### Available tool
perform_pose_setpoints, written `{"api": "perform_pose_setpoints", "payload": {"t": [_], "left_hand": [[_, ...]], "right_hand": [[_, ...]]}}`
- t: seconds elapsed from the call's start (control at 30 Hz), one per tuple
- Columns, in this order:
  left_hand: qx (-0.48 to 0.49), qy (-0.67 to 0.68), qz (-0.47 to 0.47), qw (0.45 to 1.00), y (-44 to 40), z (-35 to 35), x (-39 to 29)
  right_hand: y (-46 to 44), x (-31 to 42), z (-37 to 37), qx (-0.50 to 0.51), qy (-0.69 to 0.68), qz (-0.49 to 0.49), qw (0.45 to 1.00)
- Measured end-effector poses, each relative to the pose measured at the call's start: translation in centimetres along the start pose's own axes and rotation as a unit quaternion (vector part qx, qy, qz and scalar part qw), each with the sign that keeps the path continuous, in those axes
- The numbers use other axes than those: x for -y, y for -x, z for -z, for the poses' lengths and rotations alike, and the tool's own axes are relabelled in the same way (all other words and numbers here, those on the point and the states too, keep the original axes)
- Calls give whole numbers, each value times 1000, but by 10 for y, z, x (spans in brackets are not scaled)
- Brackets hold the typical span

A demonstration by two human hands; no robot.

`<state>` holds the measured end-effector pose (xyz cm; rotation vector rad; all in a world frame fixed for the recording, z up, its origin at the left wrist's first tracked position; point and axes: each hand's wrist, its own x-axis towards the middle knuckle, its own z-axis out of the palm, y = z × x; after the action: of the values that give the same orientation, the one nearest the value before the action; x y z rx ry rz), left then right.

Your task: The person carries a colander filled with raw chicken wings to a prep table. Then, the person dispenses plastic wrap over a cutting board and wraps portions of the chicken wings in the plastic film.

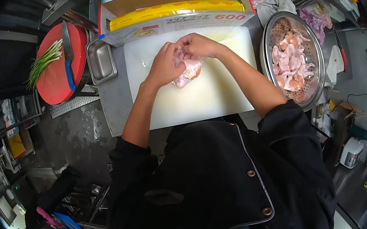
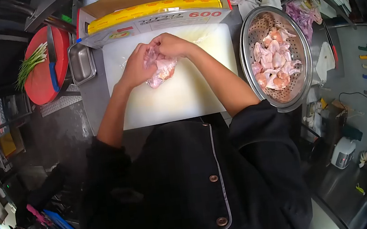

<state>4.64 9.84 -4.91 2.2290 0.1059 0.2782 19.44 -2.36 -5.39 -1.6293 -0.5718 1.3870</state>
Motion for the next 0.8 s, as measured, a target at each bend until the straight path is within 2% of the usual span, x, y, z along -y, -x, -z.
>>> {"api": "perform_pose_setpoints", "payload": {"t": [0.1,0.13,0.17,0.23,0.27,0.3,0.37,0.43,0.5,0.57,0.63,0.7,0.73,0.8], "left_hand": [[-10,26,-17,999,1,-13,6],[-18,38,-25,999,2,-16,11],[-18,38,-26,999,3,-18,16],[-12,-68,-68,995,2,-21,25],[-9,-119,-87,989,2,-22,28],[-13,-118,-85,989,3,-23,28],[-4,-91,-89,992,10,-24,23],[-2,-82,-88,993,16,-26,14],[-40,-124,-96,987,19,-29,-3],[-65,-150,-94,982,20,-28,-9],[-62,-139,-80,985,21,-31,-9],[-62,-136,-71,986,19,-32,-11],[-57,-67,-43,995,15,-32,-14],[-45,75,13,996,6,-29,-20]], "right_hand": [[-8,-6,-8,-27,129,68,989],[-7,-8,-8,-28,129,69,989],[4,-6,-13,-95,150,134,975],[29,-1,-21,-225,192,259,919],[43,-1,-23,-263,161,262,914],[57,-3,-20,-299,131,265,907],[76,-29,-3,-356,121,211,902],[79,-25,-2,-357,145,188,904],[73,-8,-7,-360,189,146,902],[37,31,-29,-342,229,258,874],[-7,71,-60,-273,249,331,868],[-55,106,-91,-221,329,327,858],[-79,119,-106,-214,354,341,844],[-114,129,-129,-272,352,485,753]]}}
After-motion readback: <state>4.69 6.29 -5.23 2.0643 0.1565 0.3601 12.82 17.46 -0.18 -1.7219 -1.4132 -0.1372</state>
